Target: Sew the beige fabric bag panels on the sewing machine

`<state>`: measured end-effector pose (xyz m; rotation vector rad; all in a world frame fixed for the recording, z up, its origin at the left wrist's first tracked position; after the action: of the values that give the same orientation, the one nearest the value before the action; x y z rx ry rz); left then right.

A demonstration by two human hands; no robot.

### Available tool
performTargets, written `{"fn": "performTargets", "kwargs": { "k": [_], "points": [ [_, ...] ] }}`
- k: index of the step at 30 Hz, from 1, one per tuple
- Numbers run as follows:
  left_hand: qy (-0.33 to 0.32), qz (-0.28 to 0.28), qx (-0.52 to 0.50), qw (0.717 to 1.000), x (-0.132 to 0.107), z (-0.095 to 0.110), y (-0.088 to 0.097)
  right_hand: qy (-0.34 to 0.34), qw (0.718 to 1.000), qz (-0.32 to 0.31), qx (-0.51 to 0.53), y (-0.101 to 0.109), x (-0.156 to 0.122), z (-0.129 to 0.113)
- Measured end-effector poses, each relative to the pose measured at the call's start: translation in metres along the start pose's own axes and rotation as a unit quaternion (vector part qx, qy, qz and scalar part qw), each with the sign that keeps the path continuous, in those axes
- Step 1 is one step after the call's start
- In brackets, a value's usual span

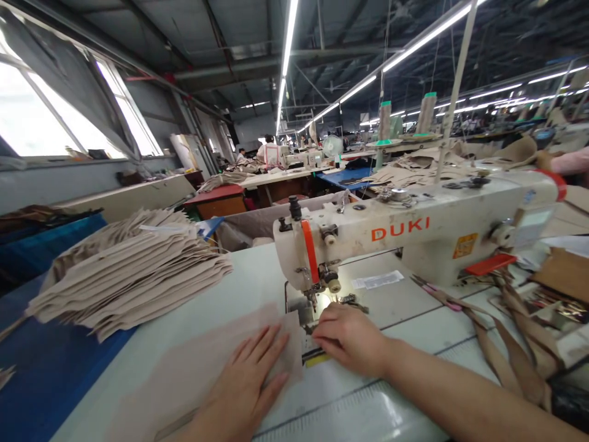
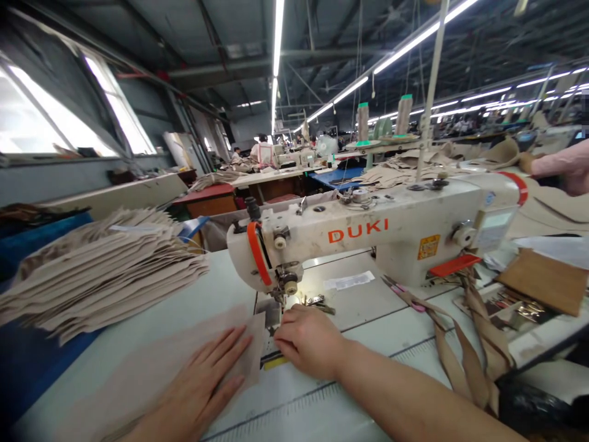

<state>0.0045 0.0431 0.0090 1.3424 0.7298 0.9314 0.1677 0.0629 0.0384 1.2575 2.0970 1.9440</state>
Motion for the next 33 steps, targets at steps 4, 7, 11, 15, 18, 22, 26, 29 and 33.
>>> {"fn": "performTargets", "kwargs": {
  "k": [4, 7, 11, 15, 18, 22, 26, 29, 33],
  "points": [
    [-0.009, -0.014, 0.029, 0.999, 0.006, -0.003, -0.012, -0.019, 0.997, -0.033, -0.068, 0.005, -0.001, 0.009],
    [-0.006, -0.032, 0.039, 0.999, 0.011, -0.004, -0.016, -0.098, 0.982, -0.093, -0.131, 0.023, -0.009, 0.033],
    [0.007, -0.046, 0.041, 0.998, 0.02, 0.001, -0.018, -0.262, 0.941, -0.117, -0.179, 0.064, -0.037, 0.089],
    [0.022, -0.035, 0.033, 0.999, 0.028, 0.006, -0.019, -0.332, 0.914, -0.113, -0.205, 0.085, -0.06, 0.132],
    [0.02, -0.023, 0.021, 0.999, 0.03, 0.006, -0.021, -0.343, 0.909, -0.123, -0.203, 0.084, -0.065, 0.144],
    [0.015, -0.006, 0.011, 1.0, 0.029, 0.006, -0.021, -0.351, 0.905, -0.125, -0.203, 0.082, -0.064, 0.144],
    [0.027, -0.034, 0.014, 0.999, 0.029, 0.007, -0.022, -0.364, 0.904, -0.105, -0.2, 0.087, -0.065, 0.145],
    [0.032, -0.046, 0.021, 0.998, 0.03, 0.008, -0.02, -0.375, 0.902, -0.083, -0.197, 0.093, -0.067, 0.148],
    [0.024, -0.03, 0.027, 0.999, 0.03, 0.01, -0.017, -0.38, 0.904, -0.072, -0.184, 0.096, -0.069, 0.149]
  ]
}}
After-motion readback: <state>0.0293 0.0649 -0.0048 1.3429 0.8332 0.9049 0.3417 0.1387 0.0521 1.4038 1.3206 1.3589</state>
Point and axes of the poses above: each hand's wrist, its own x-axis towards the middle knuckle, its own y-axis out of the back of the hand, z = x × y, the point moved 8 cm from there along x, towards the middle knuckle, and after that the axes turned 3 degrees about -x, right-handed, at the moved point
